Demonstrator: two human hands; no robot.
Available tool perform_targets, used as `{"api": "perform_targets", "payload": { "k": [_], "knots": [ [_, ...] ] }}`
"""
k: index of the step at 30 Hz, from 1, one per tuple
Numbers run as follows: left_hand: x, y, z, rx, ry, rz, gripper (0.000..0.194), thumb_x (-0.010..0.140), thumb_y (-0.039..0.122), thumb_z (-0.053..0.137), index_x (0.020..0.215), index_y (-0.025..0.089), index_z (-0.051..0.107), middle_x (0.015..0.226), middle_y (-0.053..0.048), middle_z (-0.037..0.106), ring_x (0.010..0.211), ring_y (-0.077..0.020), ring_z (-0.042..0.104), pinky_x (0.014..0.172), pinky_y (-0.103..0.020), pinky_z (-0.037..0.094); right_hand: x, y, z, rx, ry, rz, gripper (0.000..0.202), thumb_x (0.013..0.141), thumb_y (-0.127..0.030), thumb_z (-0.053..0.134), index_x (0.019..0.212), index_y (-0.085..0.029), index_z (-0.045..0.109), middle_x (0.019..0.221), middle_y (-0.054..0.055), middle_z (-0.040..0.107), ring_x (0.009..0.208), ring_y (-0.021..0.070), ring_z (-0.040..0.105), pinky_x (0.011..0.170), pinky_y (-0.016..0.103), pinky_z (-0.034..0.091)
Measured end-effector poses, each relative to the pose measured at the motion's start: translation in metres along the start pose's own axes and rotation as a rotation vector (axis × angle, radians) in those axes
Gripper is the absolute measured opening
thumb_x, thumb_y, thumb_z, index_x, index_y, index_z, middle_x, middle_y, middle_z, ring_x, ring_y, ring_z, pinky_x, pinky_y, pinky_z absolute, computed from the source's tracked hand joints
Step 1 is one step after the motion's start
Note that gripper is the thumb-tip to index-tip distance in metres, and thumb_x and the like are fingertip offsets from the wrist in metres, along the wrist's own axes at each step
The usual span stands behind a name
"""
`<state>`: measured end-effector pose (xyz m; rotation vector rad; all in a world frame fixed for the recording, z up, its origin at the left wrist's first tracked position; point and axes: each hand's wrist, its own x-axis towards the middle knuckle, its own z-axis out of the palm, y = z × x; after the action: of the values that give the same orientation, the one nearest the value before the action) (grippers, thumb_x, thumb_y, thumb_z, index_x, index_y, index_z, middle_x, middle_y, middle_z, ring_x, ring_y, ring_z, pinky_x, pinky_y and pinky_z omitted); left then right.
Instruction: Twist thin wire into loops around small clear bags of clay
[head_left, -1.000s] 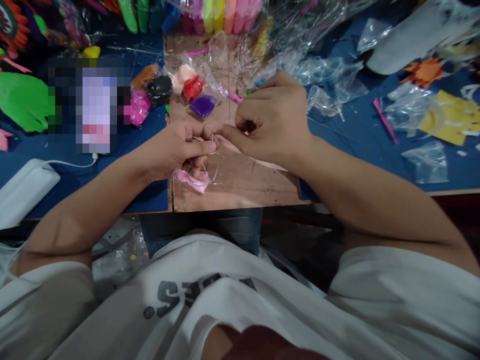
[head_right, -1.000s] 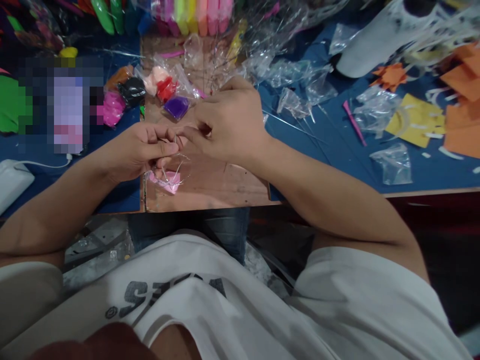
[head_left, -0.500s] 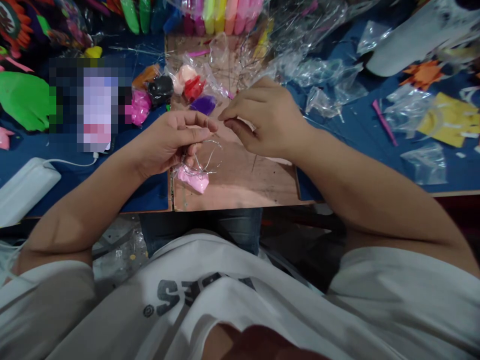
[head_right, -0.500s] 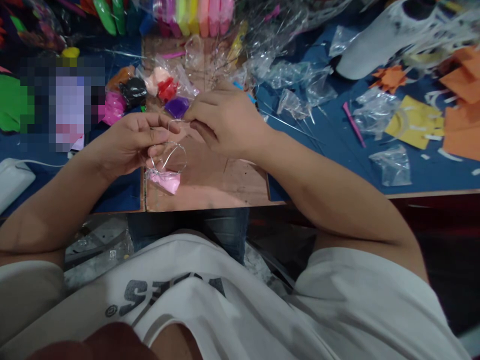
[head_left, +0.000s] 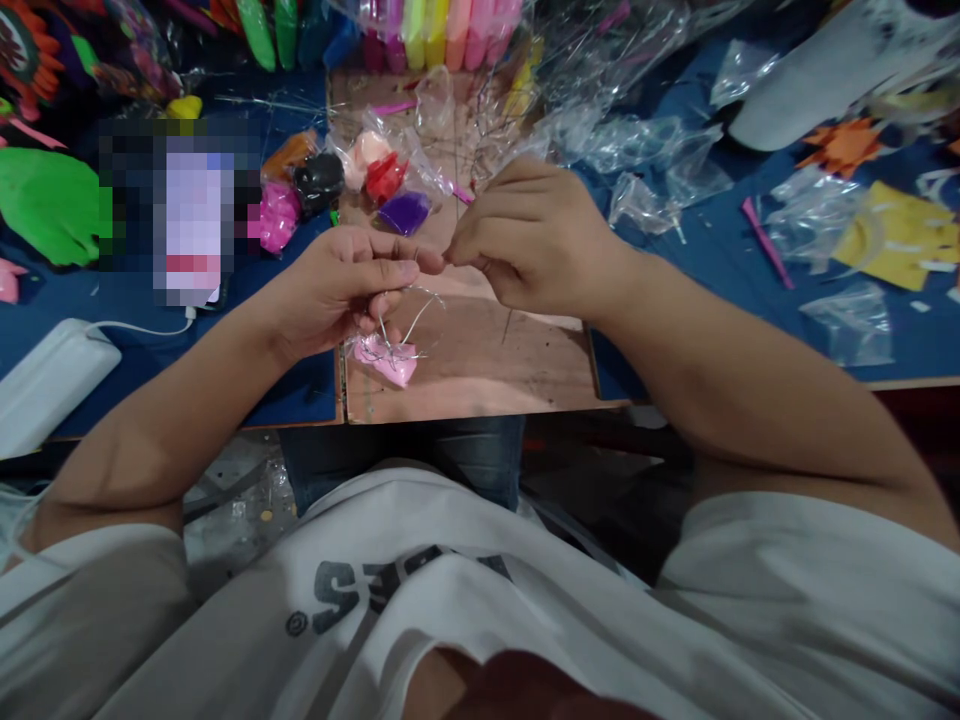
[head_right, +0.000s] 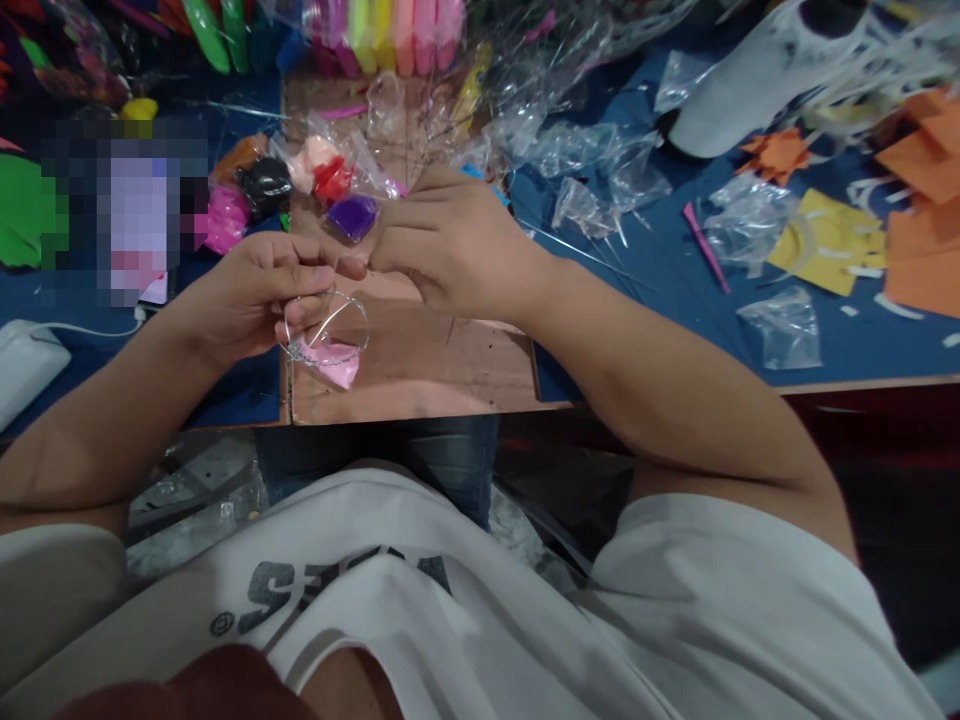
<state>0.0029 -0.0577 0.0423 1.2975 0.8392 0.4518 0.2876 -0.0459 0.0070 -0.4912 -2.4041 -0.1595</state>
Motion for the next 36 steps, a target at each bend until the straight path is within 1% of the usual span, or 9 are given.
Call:
{"api": "perform_targets", "payload": {
  "k": [7, 14, 19, 21, 23, 28, 30, 32, 36],
  "knots": [
    [0.000, 0.002, 0.000, -0.110, -0.026, -0.114, 0.019, 0.105, 0.029, 0.090, 0.115, 0.017, 0.080, 0.062, 0.006, 0.059, 0.041, -0.0055, 0.048, 0.043, -0.016, 0.037, 0.001, 0.003, -0.009, -0.017, -0.023, -0.007, 0.033, 0.126, -0.019, 0.043, 0.112, -0.031, 0.070, 0.107, 0.002, 0.089, 0.093, 0.0261, 0.082, 0.090, 0.051, 0.058],
    [0.001, 0.001, 0.000, -0.140, -0.080, -0.178, 0.026, 0.095, 0.017, 0.093, 0.114, 0.019, 0.075, 0.064, 0.006, 0.064, 0.043, -0.0075, 0.054, 0.045, -0.016, 0.037, -0.003, 0.012, -0.001, -0.080, -0.007, -0.039, 0.036, 0.127, -0.025, 0.046, 0.113, -0.032, 0.078, 0.117, -0.002, 0.090, 0.102, 0.0251, 0.082, 0.097, 0.053, 0.056],
    [0.004, 0.004, 0.007, -0.193, 0.076, -0.101, 0.015, 0.105, 0.012, 0.083, 0.113, 0.020, 0.074, 0.065, 0.008, 0.063, 0.046, -0.0069, 0.054, 0.048, -0.016, 0.041, 0.001, 0.006, 0.009, -0.103, 0.314, 0.037, 0.031, 0.124, -0.026, 0.051, 0.114, -0.029, 0.080, 0.132, 0.006, 0.088, 0.115, 0.0263, 0.082, 0.096, 0.050, 0.058],
    [0.010, 0.000, 0.008, -0.210, 0.191, -0.025, 0.012, 0.109, 0.009, 0.076, 0.113, 0.020, 0.072, 0.066, 0.008, 0.062, 0.050, -0.0071, 0.055, 0.051, -0.016, 0.043, 0.003, 0.003, 0.010, -0.069, 0.463, 0.104, 0.022, 0.120, -0.031, 0.059, 0.115, -0.029, 0.080, 0.124, 0.009, 0.086, 0.113, 0.0275, 0.081, 0.094, 0.049, 0.061],
    [0.020, -0.009, 0.008, -0.200, 0.296, 0.034, 0.013, 0.110, 0.010, 0.075, 0.112, 0.021, 0.068, 0.068, 0.008, 0.063, 0.055, -0.0086, 0.060, 0.053, -0.018, 0.045, 0.004, -0.002, 0.010, -0.011, 0.505, 0.086, 0.014, 0.116, -0.033, 0.063, 0.118, -0.031, 0.077, 0.108, 0.006, 0.083, 0.100, 0.0266, 0.080, 0.089, 0.047, 0.061],
    [0.042, -0.041, 0.006, -0.086, 0.288, 0.076, 0.029, 0.105, 0.032, 0.090, 0.115, 0.026, 0.063, 0.077, 0.006, 0.070, 0.070, -0.0168, 0.070, 0.067, -0.030, 0.058, 0.002, -0.021, 0.017, 0.178, 0.121, -0.016, 0.035, 0.115, -0.055, 0.075, 0.141, -0.031, 0.072, 0.115, 0.006, 0.089, 0.098, 0.0269, 0.083, 0.088, 0.046, 0.060],
    [0.045, -0.049, 0.004, -0.036, 0.280, 0.104, 0.033, 0.100, 0.034, 0.092, 0.117, 0.026, 0.065, 0.080, 0.005, 0.071, 0.075, -0.0188, 0.071, 0.071, -0.033, 0.059, -0.001, -0.028, 0.023, 0.165, 0.017, 0.022, 0.033, 0.120, -0.059, 0.071, 0.138, -0.031, 0.075, 0.117, 0.007, 0.089, 0.102, 0.0280, 0.082, 0.094, 0.047, 0.061],
    [0.043, -0.050, 0.002, 0.066, 0.298, 0.142, 0.029, 0.099, 0.033, 0.091, 0.116, 0.025, 0.068, 0.081, 0.003, 0.074, 0.079, -0.0201, 0.072, 0.073, -0.034, 0.059, -0.002, -0.032, 0.028, 0.125, -0.036, 0.057, 0.026, 0.124, -0.053, 0.065, 0.126, -0.031, 0.078, 0.112, 0.006, 0.088, 0.098, 0.0267, 0.080, 0.093, 0.046, 0.060],
    [0.027, -0.038, -0.003, 0.472, 0.322, 0.275, 0.013, 0.101, 0.032, 0.085, 0.107, 0.024, 0.076, 0.087, -0.003, 0.078, 0.085, -0.0234, 0.075, 0.079, -0.037, 0.058, -0.003, -0.029, 0.026, 0.102, 0.029, -0.013, 0.024, 0.127, -0.042, 0.062, 0.113, -0.027, 0.075, 0.100, 0.003, 0.083, 0.086, 0.0234, 0.073, 0.079, 0.041, 0.054]
  ]
}}
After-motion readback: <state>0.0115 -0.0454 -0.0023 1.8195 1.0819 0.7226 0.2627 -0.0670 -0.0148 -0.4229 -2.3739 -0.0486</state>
